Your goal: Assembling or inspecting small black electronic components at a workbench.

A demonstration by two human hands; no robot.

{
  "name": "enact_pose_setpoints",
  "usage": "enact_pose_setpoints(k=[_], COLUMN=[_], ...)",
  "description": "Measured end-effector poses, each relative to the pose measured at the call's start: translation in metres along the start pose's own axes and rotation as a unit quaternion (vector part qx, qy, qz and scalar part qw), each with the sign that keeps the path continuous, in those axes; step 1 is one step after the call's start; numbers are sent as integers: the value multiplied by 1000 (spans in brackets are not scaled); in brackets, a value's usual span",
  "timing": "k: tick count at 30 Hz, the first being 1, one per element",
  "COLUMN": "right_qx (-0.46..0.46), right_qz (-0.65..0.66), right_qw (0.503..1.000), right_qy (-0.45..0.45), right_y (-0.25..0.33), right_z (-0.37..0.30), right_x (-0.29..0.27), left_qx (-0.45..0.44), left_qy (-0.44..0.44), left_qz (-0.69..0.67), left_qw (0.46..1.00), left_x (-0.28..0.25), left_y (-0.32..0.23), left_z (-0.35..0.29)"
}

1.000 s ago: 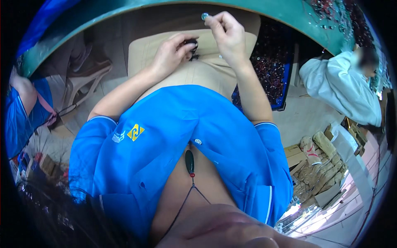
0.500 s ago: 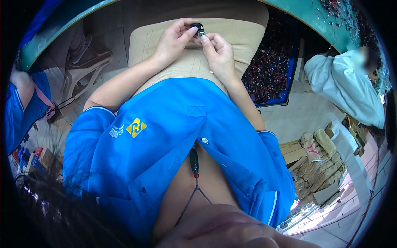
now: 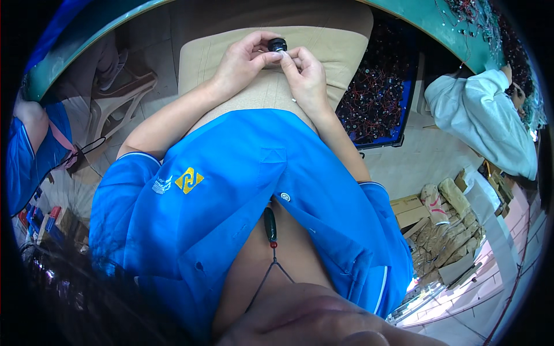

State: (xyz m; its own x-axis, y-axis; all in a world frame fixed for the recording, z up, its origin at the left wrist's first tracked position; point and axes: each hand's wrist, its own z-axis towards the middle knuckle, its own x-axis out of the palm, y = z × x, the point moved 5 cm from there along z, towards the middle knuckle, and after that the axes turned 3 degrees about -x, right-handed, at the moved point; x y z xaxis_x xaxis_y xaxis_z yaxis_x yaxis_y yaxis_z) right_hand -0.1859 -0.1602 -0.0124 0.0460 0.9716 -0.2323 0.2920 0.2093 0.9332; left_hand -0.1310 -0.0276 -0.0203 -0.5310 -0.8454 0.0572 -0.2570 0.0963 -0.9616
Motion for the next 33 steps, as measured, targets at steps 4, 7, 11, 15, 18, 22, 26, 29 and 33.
enact_pose_setpoints(k=[4, 7, 11, 15, 18, 22, 26, 29, 33], right_qx=[-3, -10, -27, 6, -4, -10, -10, -19, -18], right_qz=[25, 13, -50, -122, -120, -118, -114, -67, 45], right_qw=[1000, 1000, 998, 992, 993, 993, 993, 997, 999], right_qy=[-14, -16, -13, -22, 0, 25, 28, 19, -15], right_y=[-1, 1, 8, 8, 6, 4, 5, -4, 4], right_z=[1, 2, 1, 1, 4, 8, 13, 11, 5], right_x=[2, 3, 3, -1, 1, 3, 4, 2, -15], left_qx=[-13, -25, -45, 12, 11, 7, 13, -7, 116], left_qy=[-1, -3, -3, -76, -72, -66, -64, -25, -48], left_qz=[-16, -21, -21, 14, 70, 123, 119, 21, 108], left_qw=[1000, 999, 999, 997, 995, 990, 991, 999, 986], left_x=[0, 0, 1, -3, -3, -5, -10, -4, -13], left_y=[-2, 0, 8, 12, 6, 4, 3, 10, -50], left_z=[1, 2, 4, 3, 3, 5, 9, 14, 31])
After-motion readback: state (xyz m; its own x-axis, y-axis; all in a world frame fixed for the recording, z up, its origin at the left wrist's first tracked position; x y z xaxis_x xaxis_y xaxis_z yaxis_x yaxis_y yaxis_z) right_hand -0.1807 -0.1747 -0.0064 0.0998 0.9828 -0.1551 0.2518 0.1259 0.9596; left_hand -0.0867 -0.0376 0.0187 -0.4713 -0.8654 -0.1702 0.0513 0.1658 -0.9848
